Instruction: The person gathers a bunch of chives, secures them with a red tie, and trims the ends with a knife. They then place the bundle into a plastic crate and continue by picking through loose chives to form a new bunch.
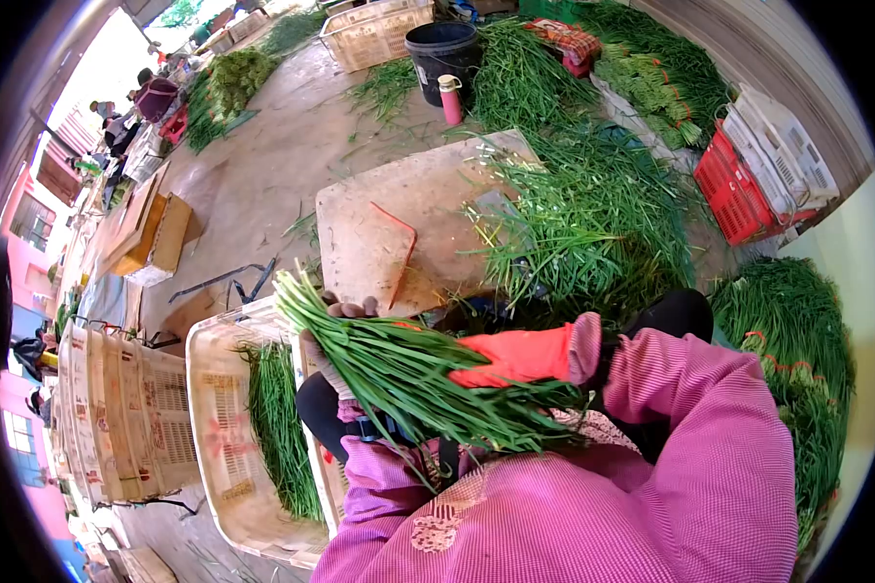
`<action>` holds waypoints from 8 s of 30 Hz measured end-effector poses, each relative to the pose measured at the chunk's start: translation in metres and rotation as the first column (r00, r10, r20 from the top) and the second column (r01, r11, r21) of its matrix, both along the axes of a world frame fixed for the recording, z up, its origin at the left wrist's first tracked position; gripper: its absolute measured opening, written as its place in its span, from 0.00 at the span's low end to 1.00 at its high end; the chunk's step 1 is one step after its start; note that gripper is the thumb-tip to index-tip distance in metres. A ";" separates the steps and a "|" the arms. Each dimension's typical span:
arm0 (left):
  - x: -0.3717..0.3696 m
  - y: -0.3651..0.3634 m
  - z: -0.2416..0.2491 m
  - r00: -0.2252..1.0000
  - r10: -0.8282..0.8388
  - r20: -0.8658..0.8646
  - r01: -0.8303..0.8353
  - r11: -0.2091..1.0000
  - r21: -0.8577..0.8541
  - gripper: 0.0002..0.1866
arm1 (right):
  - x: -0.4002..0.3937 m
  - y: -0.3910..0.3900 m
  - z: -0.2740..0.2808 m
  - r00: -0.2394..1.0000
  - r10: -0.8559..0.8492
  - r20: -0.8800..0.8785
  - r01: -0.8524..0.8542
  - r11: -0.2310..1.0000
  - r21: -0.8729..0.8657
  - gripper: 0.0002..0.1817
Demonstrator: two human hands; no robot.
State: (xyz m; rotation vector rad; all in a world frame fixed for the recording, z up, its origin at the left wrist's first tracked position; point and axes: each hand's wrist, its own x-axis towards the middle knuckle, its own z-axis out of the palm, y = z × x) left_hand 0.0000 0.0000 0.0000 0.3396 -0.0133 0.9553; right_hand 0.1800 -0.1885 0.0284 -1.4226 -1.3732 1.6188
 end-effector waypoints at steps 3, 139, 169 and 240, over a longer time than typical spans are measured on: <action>-0.002 0.013 0.012 0.999 0.006 -0.037 -0.002 0.993 0.115 0.26 | 0.032 -0.036 0.032 0.882 0.211 0.421 -0.014 0.906 -0.424 0.25; -0.073 0.056 -0.001 0.830 0.263 -0.491 -0.323 0.946 -0.040 0.39 | 0.062 -0.066 0.109 0.855 -0.402 0.329 0.314 0.904 0.290 0.31; -0.076 0.037 0.023 0.923 0.220 -0.317 -0.233 0.972 -0.005 0.37 | 0.214 -0.145 0.249 -0.031 -0.954 -0.299 0.501 -0.273 0.821 0.19; 0.037 -0.092 0.018 0.811 -0.261 -0.524 0.250 0.964 -0.094 0.31 | -0.020 0.005 0.008 0.771 -0.572 -0.280 0.637 0.709 0.305 0.30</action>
